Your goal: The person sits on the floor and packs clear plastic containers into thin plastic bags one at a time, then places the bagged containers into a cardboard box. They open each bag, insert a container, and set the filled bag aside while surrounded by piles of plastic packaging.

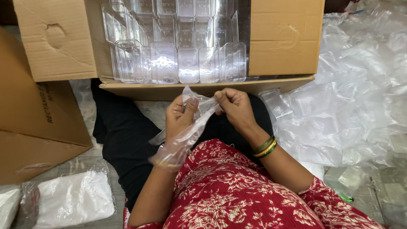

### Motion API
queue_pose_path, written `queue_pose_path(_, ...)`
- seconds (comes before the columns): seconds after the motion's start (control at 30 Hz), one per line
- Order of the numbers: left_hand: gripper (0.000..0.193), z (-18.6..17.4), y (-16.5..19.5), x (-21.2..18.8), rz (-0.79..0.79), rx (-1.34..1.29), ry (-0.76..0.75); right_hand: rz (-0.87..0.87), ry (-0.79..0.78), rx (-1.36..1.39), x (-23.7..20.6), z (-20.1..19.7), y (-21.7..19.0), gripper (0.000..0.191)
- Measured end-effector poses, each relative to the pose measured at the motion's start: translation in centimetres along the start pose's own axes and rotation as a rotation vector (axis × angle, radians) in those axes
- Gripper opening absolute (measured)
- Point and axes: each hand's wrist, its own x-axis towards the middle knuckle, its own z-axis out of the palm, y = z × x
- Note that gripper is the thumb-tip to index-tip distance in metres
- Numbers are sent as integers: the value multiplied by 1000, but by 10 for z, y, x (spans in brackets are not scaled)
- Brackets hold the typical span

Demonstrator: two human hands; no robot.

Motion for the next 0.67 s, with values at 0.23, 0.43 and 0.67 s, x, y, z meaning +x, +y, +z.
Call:
queue_pose_path(0.23,13,6,8,-11,-36,154,-127,155,22,224,6,-8,-9,20)
queue_pose_path(0.43,9,6,5,-2,-178,139,50,86,26,344,-1,-10,-29,20)
queue_pose_path(0.67,15,-20,-20,-2,122,127,0,-56,95,-66,-2,-25,-9,22)
